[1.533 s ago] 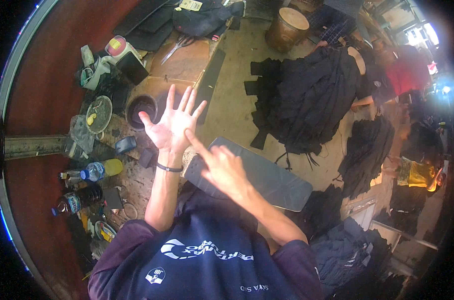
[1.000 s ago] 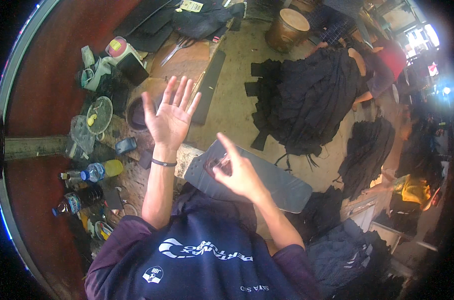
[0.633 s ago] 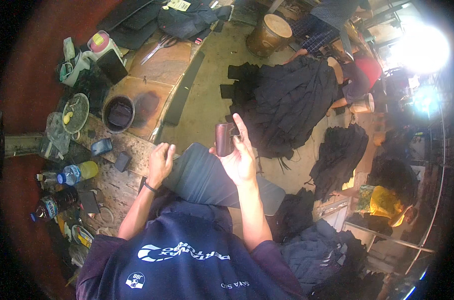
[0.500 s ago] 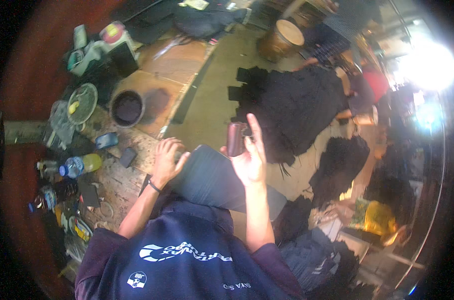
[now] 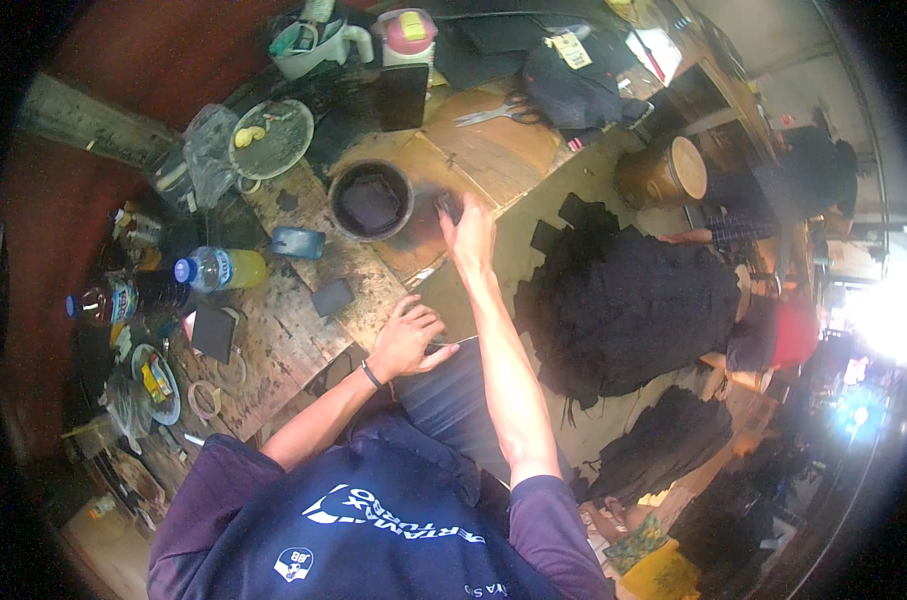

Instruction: The person marks a dark gray fabric piece with a red marker while holding it on a workbench. They then move a bucket and continue working with the fabric in a busy workshop environment.

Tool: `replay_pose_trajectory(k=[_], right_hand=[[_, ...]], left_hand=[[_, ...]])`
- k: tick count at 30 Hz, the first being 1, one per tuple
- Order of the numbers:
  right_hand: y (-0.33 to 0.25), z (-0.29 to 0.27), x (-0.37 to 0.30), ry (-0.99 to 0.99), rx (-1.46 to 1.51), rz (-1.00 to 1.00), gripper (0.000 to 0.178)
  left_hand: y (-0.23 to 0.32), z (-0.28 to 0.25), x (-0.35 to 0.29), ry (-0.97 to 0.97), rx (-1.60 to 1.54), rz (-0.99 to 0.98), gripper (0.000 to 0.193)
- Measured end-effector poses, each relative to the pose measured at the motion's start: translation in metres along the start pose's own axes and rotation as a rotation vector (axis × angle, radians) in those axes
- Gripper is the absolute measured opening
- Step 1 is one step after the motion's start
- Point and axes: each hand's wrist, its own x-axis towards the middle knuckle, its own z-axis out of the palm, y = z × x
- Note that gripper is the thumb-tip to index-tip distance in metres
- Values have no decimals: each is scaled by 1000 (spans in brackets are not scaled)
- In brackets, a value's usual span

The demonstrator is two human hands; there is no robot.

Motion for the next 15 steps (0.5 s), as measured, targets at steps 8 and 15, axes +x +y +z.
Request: replay_pose_trajectory(k=[8, 15], right_hand=[[-27, -16, 9, -47, 152, 27, 36], [-93, 30, 12, -126, -90, -191, 38]], left_hand=[[0, 1, 0, 33, -29, -17, 50], [-3, 6, -3, 23, -28, -5, 50]])
